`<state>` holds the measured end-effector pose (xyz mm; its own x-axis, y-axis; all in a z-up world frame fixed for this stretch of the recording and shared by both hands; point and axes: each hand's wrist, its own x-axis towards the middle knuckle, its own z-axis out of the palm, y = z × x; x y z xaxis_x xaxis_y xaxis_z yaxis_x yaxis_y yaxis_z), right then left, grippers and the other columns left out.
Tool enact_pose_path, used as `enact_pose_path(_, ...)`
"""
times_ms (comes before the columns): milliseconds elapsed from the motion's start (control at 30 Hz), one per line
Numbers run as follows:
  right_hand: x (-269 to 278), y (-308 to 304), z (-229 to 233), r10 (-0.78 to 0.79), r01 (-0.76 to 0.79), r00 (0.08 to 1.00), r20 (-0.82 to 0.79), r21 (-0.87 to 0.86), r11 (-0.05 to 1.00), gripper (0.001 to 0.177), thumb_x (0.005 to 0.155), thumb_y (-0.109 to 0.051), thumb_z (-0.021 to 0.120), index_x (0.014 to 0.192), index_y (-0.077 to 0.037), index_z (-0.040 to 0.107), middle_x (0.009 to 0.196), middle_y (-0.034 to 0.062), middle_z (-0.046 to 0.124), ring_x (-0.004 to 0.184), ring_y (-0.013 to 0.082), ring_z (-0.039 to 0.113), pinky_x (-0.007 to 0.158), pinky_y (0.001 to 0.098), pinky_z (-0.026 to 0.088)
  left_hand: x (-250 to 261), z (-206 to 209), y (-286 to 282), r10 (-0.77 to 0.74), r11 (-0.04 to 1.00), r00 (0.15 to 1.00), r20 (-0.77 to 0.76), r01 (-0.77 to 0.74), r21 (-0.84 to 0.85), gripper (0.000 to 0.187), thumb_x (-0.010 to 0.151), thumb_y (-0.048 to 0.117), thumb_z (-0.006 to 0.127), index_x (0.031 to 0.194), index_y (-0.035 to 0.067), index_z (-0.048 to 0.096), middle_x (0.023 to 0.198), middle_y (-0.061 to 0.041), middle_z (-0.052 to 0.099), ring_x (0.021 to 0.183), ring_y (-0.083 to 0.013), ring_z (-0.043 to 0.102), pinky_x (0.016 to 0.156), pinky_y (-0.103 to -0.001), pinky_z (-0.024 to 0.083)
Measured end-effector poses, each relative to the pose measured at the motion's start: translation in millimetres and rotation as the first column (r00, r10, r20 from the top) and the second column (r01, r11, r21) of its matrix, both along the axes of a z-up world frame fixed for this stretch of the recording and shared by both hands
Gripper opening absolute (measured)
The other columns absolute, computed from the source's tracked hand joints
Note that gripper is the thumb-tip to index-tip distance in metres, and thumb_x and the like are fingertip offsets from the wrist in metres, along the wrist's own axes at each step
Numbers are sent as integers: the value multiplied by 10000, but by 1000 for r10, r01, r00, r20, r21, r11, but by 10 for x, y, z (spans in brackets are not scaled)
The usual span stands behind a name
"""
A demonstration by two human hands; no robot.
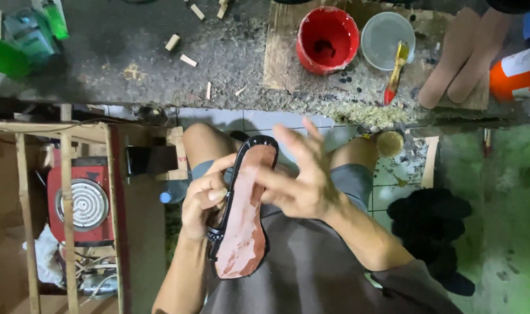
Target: Applying adhesive to sandal soles and straps manually in a shoe factory.
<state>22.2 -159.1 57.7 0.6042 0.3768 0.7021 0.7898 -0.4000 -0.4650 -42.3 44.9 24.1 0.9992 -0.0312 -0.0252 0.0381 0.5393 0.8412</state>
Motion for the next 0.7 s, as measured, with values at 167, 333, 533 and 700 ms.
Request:
enact_pose_path(167,72,-43,54,-6,6,1000,15,-19,1000,396,993,-529,507,1262,-311,699,1474,223,473,1334,346,502,1171,650,277,-18,92,17,-1,998,1000,30,-1,66,271,792,136,538,563,4,477,1272,-301,581,321,-121,440,284,-228,265)
enact_pose_path(333,83,-103,-5,-44,44,999,-5,-54,998,408,997,-530,510,1300,-311,674,1475,228,470,1335,356,504,1168,633,286,8,177,-15,-40,991,997,60,32,129,278,801,100,547,547,1,491,1216,-285,614,292,-101,436,278,-228,264)
enact_pose_path(533,71,-144,-3,-64,69,996,54,-104,992,381,1000,-507,531,1291,-318,689,1449,191,500,1303,322,529,1150,590,317,19,115,25,-90,970,989,115,61,235,257,798,78,564,555,-2,539,1199,-284,637,298,-80,419,293,-239,268)
enact_pose_path(700,59,-226,-182,-84,101,987,134,-124,987,369,1013,-493,507,1233,-301,733,1375,170,576,1173,319,601,1084,581,387,52,174,54,-103,963,989,107,72,262,284,819,89,555,550,0,530,1200,-267,645,310,-63,390,303,-237,265)
